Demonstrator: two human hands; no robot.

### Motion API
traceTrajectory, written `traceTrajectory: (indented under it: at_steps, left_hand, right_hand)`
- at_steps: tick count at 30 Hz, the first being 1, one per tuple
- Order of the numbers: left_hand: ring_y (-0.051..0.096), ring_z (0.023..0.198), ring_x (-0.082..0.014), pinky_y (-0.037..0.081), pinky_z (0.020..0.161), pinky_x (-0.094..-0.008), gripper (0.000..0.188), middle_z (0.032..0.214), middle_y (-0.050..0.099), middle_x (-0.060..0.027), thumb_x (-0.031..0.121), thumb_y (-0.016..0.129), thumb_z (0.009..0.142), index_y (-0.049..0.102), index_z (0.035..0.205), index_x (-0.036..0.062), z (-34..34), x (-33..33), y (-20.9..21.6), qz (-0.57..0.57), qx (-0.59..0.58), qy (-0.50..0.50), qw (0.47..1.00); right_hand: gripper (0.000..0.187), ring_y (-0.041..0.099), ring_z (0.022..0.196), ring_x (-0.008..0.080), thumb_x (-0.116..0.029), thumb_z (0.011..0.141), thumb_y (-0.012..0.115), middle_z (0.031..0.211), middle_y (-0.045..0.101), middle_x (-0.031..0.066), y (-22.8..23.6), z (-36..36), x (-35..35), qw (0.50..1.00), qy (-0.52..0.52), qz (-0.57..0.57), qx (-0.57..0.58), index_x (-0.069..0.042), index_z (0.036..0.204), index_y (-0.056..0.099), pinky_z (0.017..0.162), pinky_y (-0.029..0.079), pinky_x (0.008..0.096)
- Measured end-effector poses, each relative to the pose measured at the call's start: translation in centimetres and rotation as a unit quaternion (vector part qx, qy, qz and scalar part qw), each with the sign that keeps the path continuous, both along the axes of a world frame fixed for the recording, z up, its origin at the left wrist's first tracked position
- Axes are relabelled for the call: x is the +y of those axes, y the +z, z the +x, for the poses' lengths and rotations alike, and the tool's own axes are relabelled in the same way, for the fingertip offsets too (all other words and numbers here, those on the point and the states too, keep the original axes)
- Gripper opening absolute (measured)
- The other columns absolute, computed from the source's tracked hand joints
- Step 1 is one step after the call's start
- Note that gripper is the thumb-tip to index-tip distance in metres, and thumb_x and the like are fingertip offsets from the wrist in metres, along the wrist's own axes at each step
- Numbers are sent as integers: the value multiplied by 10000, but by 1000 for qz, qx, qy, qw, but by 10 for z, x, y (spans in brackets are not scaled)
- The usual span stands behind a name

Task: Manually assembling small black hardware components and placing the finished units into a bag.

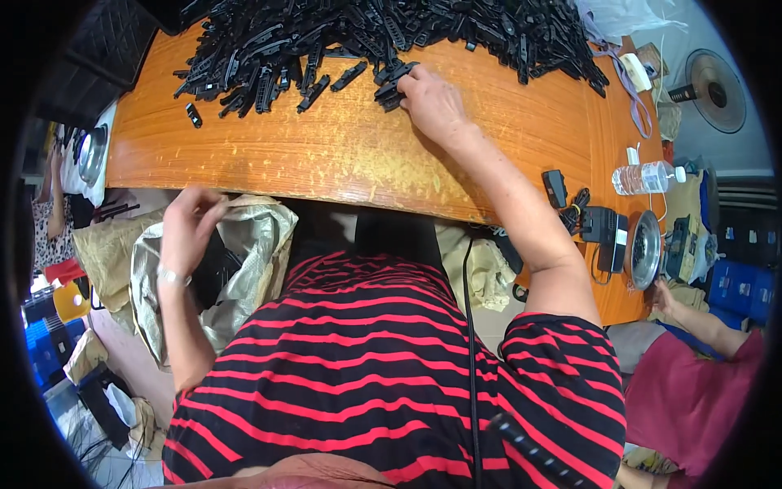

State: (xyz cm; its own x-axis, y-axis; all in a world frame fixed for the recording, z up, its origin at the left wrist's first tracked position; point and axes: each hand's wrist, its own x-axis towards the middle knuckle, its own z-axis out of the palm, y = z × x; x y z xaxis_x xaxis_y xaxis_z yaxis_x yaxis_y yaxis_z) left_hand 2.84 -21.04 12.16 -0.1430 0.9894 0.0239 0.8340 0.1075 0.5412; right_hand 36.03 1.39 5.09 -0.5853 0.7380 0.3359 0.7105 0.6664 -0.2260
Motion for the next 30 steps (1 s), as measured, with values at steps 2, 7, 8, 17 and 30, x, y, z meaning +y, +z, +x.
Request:
traceTrajectory:
  at_steps: [2,7,8,17,30]
  left_hand:
    - [613,768,-329,484,702,-399,189,825,610,-144,153,702,778,613,877,19,21,40,-15,29,-14,-20,999]
    - [619,841,-326,496,747,-413,181,899,620,-142,160,672,785,633,920,45,79,154,-53,150,-7,-87,985]
    - [617,858,-332,499,765,-417,189,929,616,-148,143,663,782,628,941,47,90,172,-58,167,16,-92,982]
    - [616,879,-360,505,786,-432,229,958,623,-175,90,676,750,618,968,51,108,220,-80,128,64,-114,983]
    - [661,847,-161,548,757,-245,229,941,638,-72,-46,617,835,552,1049,7,86,132,-79,-78,-644,-76,757]
  right_hand:
    - [176,605,882,339,-122,795,670,956,587,105,1,-10,-10,999,14,-33,-15,-70,952,607,718,503,429]
    - [163,612,770,341,-167,794,680,901,571,115,2,-38,-57,996,27,-82,1,-90,903,586,663,499,443]
    - [158,612,756,338,-172,797,677,884,569,113,-5,-42,-65,995,45,-81,35,-95,900,586,654,500,438]
    - [152,611,798,321,-154,802,663,869,594,100,-10,-53,-70,985,62,-131,94,-101,944,642,676,503,414]
    - [186,561,529,83,-193,951,567,734,610,43,7,-62,-73,697,-70,-556,448,-11,986,585,450,458,209]
